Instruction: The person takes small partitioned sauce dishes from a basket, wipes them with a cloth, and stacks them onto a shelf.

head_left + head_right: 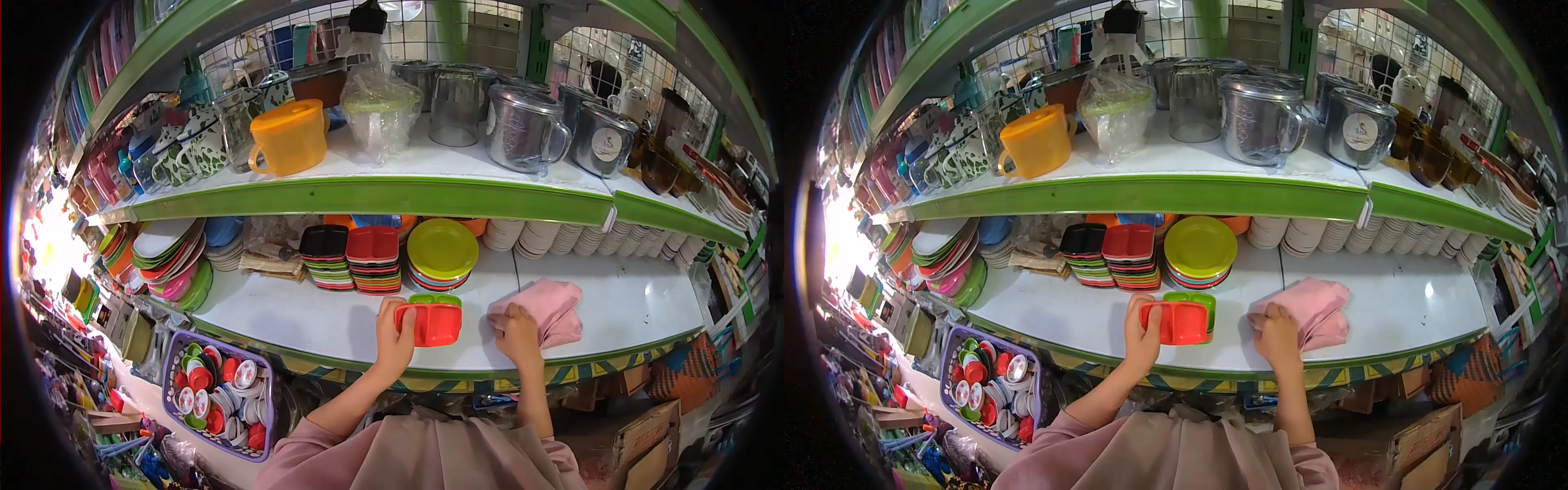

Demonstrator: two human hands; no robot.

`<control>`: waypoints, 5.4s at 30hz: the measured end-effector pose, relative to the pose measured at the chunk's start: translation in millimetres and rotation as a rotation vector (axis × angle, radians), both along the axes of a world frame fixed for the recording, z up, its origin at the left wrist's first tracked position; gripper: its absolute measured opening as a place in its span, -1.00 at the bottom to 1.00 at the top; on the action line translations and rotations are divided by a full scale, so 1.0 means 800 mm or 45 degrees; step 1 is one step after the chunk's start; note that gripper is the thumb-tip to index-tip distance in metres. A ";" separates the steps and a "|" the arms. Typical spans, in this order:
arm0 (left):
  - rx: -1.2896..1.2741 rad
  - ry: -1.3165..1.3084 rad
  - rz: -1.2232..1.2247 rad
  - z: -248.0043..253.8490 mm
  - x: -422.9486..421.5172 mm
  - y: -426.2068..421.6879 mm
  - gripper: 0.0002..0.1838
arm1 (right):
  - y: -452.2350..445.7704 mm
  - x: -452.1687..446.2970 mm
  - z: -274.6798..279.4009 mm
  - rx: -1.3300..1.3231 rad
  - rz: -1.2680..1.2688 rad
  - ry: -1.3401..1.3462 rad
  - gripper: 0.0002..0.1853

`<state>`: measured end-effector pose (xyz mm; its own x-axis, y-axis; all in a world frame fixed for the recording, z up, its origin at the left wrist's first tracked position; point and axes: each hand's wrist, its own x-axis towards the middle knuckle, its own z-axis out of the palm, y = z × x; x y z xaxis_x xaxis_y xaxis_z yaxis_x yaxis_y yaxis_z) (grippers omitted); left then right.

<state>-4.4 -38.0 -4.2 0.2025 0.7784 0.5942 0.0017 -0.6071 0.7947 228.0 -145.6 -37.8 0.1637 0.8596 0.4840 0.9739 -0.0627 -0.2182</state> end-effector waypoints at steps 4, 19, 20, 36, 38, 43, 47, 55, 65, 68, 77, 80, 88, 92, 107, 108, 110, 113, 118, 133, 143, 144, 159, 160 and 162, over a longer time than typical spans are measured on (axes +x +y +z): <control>-0.102 0.020 -0.061 0.006 0.011 0.007 -0.77 | 0.010 -0.040 0.057 0.200 0.288 0.538 -0.66; -0.125 0.448 0.029 -0.013 0.017 0.053 -0.88 | 0.077 -0.083 0.058 0.011 -0.044 0.827 -0.64; -0.109 0.443 0.037 -0.015 0.017 0.053 -0.87 | 0.078 -0.083 0.058 -0.010 -0.057 0.807 -0.64; -0.204 0.474 -0.014 -0.013 0.014 0.053 -0.85 | 0.076 -0.081 0.033 0.075 -0.034 0.909 -0.71; -0.199 0.408 -0.016 -0.014 0.015 0.052 -0.85 | 0.074 -0.081 0.038 0.033 -0.055 0.903 -0.70; -0.151 0.200 0.038 0.001 0.005 0.039 -0.88 | 0.069 -0.101 0.062 0.312 -0.025 0.912 -0.71; -0.216 0.023 0.141 0.017 -0.036 0.027 -0.88 | 0.073 -0.152 0.086 0.448 0.128 0.839 -0.74; -0.430 -0.223 0.658 -0.024 -0.233 0.010 -0.89 | 0.136 -0.352 0.072 0.175 0.709 0.933 -0.77; -0.439 -0.340 1.513 -0.142 -0.554 -0.008 -0.86 | 0.244 -0.689 -0.019 -0.181 1.332 0.957 -0.85; -0.459 -0.277 1.710 -0.169 -0.646 0.001 -0.84 | 0.298 -0.791 -0.061 -0.246 1.501 0.936 -0.85; -0.524 0.177 1.919 -0.258 -0.827 0.094 -0.83 | 0.393 -1.003 -0.171 -0.308 1.766 0.401 -0.83; -0.585 0.533 1.888 -0.262 -0.830 0.105 -0.82 | 0.396 -1.022 -0.187 -0.289 1.736 0.197 -0.83; -0.576 0.563 1.899 -0.274 -0.828 0.127 -0.79 | 0.414 -1.040 -0.202 -0.327 1.720 -0.056 -0.81; -0.614 0.642 1.858 -0.258 -0.813 0.120 -0.78 | 0.418 -1.034 -0.199 -0.370 1.756 -0.112 -0.77; -0.457 0.009 1.480 -0.140 -0.780 0.062 -0.82 | 0.388 -0.953 -0.079 -0.371 2.091 0.391 -0.88; -0.391 -0.117 1.466 -0.135 -0.765 0.056 -0.82 | 0.378 -0.935 -0.070 -0.274 2.097 0.447 -0.89; -0.422 -0.373 1.466 -0.129 -0.730 0.042 -0.69 | 0.352 -0.894 -0.053 -0.042 2.072 0.505 -0.85; -0.537 -0.881 1.446 -0.124 -0.660 0.028 -0.46 | 0.313 -0.824 -0.038 0.153 1.997 0.464 -0.78; -0.701 -1.143 0.878 -0.089 -0.544 0.005 -0.56 | 0.257 -0.691 -0.035 0.277 1.838 0.383 -0.67; -0.881 -0.497 -0.031 -0.062 -0.152 -0.005 -0.59 | 0.081 -0.261 0.010 0.470 0.701 0.854 -0.71; -0.529 -0.300 -0.263 -0.039 -0.002 0.000 -0.60 | -0.013 -0.034 0.008 0.158 -0.306 0.018 -0.67; -0.560 -0.310 -0.283 -0.035 0.002 -0.001 -0.60 | -0.020 -0.027 -0.001 0.037 -0.298 -0.064 -0.66; -0.494 -0.136 -0.324 0.004 -0.008 -0.002 -0.60 | -0.008 -0.049 0.075 0.324 -0.152 0.405 -0.64; -0.483 -0.109 -0.348 0.003 -0.007 -0.001 -0.58 | -0.008 -0.056 0.089 0.366 -0.089 0.461 -0.62; -0.460 -0.056 -0.399 0.000 -0.002 0.000 -0.55 | -0.002 -0.073 0.103 0.367 0.106 0.307 -0.60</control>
<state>-5.6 -38.1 -4.1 0.4413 0.8422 0.3099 -0.1757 -0.2575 0.9502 169.9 -147.2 44.5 0.2381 0.7091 0.6637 0.8916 0.1115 -0.4390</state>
